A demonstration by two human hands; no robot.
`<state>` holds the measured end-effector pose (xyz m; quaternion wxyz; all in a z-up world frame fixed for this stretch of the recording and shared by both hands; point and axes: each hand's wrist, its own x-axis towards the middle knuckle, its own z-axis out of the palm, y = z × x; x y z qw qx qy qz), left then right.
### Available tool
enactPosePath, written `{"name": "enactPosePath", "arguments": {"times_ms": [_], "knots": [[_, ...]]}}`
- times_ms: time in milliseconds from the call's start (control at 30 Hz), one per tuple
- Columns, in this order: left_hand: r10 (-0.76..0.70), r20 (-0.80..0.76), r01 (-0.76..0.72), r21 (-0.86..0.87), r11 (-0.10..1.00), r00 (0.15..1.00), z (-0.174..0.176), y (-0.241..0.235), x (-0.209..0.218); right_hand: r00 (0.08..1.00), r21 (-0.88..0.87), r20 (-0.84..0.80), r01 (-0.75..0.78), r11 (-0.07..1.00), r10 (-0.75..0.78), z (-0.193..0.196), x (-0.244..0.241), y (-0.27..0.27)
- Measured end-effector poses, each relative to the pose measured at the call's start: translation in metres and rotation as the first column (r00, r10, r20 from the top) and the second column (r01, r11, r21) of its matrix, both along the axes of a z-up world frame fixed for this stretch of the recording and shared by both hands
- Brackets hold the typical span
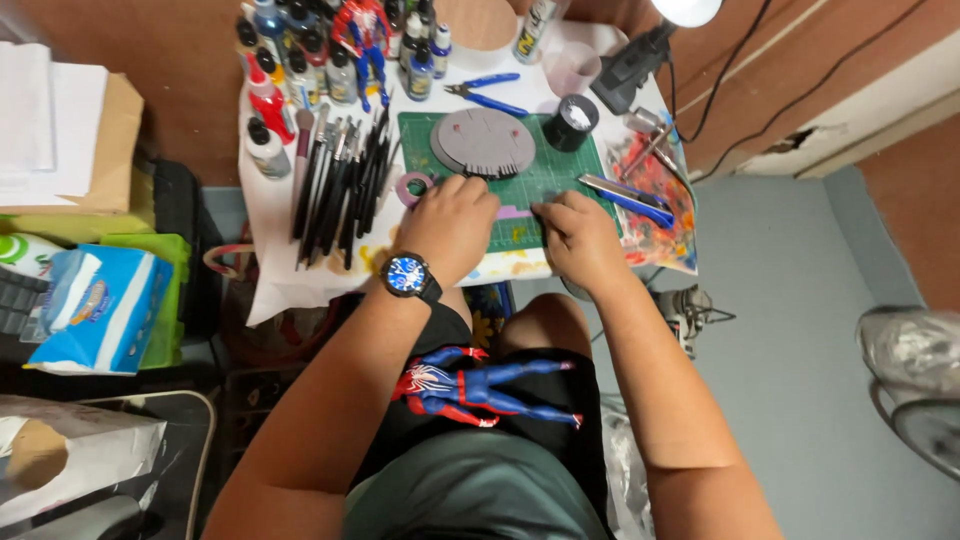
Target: Applying masking tape to an action figure and cutting tape on a mat to prepare for painting or detailing.
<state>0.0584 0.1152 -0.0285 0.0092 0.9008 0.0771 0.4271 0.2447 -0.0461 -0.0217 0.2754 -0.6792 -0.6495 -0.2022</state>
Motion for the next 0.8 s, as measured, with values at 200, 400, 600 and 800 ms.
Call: {"name": "enactPosePath", "arguments": {"times_ms": [200,400,600,800], "knots": [[-0.031,-0.006,0.031,-0.036,0.999,1.0,0.004,-0.002,-0.004,0.973,-0.016,0.229,-0.019,1.0,0.023,0.008,-0.002,-0.005],[-0.031,-0.01,0.031,-0.04,0.999,0.999,-0.006,0.002,0.001,0.978,0.01,0.209,-0.007,1.0,0.004,-0.001,0.006,-0.006],[-0.022,-0.037,0.021,-0.02,1.0,0.999,-0.005,0.001,-0.001,0.968,0.011,0.25,0.027,1.0,-0.029,-0.009,0.007,-0.007],[-0.039,-0.069,0.035,-0.049,0.998,0.997,-0.004,0.001,0.0,0.986,0.052,0.167,-0.004,0.999,-0.005,-0.008,0.006,-0.008]]}}
